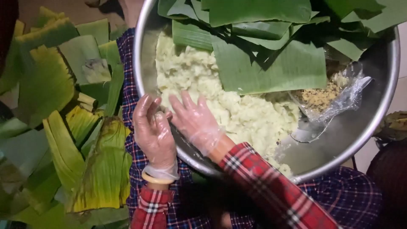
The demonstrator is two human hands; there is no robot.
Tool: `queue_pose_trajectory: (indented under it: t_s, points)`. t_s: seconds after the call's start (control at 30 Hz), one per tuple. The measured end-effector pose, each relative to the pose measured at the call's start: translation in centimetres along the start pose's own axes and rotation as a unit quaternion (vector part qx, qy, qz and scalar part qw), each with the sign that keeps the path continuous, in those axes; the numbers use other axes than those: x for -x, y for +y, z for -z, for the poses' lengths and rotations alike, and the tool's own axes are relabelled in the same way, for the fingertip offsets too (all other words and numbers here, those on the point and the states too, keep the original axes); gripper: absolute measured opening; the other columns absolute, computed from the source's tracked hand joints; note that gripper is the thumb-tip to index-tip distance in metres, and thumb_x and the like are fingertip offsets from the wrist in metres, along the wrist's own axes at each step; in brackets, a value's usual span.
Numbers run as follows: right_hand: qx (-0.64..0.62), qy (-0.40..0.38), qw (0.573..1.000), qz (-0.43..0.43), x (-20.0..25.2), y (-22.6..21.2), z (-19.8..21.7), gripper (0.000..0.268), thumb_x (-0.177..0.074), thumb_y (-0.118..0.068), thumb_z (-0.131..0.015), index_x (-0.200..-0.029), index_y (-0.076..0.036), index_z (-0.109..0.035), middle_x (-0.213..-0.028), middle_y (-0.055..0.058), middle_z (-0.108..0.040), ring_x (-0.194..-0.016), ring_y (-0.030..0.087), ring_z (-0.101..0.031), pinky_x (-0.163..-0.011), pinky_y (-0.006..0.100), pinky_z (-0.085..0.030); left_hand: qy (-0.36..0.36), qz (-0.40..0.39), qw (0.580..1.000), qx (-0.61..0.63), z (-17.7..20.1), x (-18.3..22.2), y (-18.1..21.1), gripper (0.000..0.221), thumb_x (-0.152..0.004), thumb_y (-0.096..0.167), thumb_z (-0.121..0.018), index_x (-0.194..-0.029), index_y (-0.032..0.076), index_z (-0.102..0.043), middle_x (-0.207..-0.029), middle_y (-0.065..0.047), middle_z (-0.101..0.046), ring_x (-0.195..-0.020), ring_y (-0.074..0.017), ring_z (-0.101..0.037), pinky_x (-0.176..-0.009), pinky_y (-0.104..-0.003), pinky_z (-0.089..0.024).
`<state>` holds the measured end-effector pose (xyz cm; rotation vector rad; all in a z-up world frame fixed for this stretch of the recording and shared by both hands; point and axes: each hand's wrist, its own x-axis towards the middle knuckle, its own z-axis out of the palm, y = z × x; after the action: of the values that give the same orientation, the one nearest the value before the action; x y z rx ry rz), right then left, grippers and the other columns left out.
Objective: Portioning dough into balls and placing them onto banana leaves for wrapping, including trimming leaves with scissors.
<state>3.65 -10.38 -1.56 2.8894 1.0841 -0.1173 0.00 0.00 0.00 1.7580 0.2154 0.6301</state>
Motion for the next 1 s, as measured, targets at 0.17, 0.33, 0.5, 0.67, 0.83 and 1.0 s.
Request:
queue_pose_trajectory:
  t_s: [0.17, 0.33, 0.5, 0.67, 0.83, 1.0]
  points:
    - [-0.138, 0.093, 0.983, -0.075, 1.0, 0.1, -1.2, 0.011, -0.093, -0.026, -0.057, -0.099, -0.022, -0.065, -0.083, 0.005, -0.06, -0.079, 0.032, -0.063, -0.053, 0.048, -0.053, -0.001, -0.005, 1.0, 0.029, 0.4, -0.2, 0.3, 0.036, -0.101, 0.002, -0.05, -0.136, -0.005, -0.052, -0.135, -0.023, -0.052, -0.117, -0.0376, -0.066, -0.077, -0.034, -0.068]
    - [-0.24, -0.125, 0.959, -0.084, 8.6, 1.7, 2.1, 0.028, -0.093, -0.012, -0.053, -0.117, -0.023, -0.064, -0.079, 0.005, -0.071, -0.073, 0.029, -0.074, -0.058, 0.049, -0.061, 0.002, 0.017, 0.998, 0.064, 0.4, -0.4, 0.7, 0.033, -0.1, 0.0, -0.051, -0.133, -0.004, -0.055, -0.133, -0.022, -0.055, -0.116, -0.036, -0.066, -0.078, -0.034, -0.068]
    - [-0.274, -0.206, 0.924, -0.17, 13.7, 3.6, 7.7, 0.046, -0.096, -0.022, -0.047, -0.139, -0.037, -0.05, -0.111, 0.009, -0.067, -0.087, 0.035, -0.07, -0.074, 0.052, -0.061, 0.013, 0.039, 0.996, 0.081, 0.3, -0.4, 1.1, 0.027, -0.101, -0.002, -0.05, -0.126, -0.003, -0.059, -0.125, -0.02, -0.06, -0.108, -0.0309, -0.07, -0.074, -0.031, -0.068]
    - [-0.207, -0.171, 0.961, -0.058, 7.0, 1.7, 11.1, 0.061, -0.099, -0.011, -0.044, -0.158, -0.026, -0.034, -0.14, 0.018, -0.048, -0.102, 0.04, -0.063, -0.076, 0.05, -0.058, 0.002, 0.041, 0.998, 0.055, 0.5, -0.4, 1.2, 0.026, -0.1, -0.002, -0.049, -0.124, -0.003, -0.059, -0.123, -0.02, -0.061, -0.108, -0.0311, -0.069, -0.076, -0.033, -0.067]
    - [-0.06, 0.125, 0.988, -0.073, 1.2, -2.2, -2.4, 0.01, -0.084, -0.012, -0.056, -0.092, -0.017, -0.059, -0.075, 0.0, -0.05, -0.066, 0.023, -0.056, -0.044, 0.039, -0.042, 0.013, 0.02, 0.999, 0.038, 0.2, -0.6, 1.8, 0.021, -0.099, -0.004, -0.051, -0.118, -0.005, -0.062, -0.116, -0.02, -0.063, -0.102, -0.0304, -0.072, -0.07, -0.031, -0.068]
    - [-0.214, 0.073, 0.974, -0.013, 5.2, 0.8, -0.2, 0.015, -0.087, -0.008, -0.057, -0.078, -0.017, -0.065, -0.06, -0.004, -0.062, -0.056, 0.024, -0.065, -0.046, 0.042, -0.053, -0.013, -0.001, 0.999, 0.036, 0.5, -0.7, 1.6, 0.021, -0.098, -0.007, -0.05, -0.115, -0.007, -0.064, -0.116, -0.022, -0.063, -0.103, -0.0326, -0.072, -0.073, -0.033, -0.068]
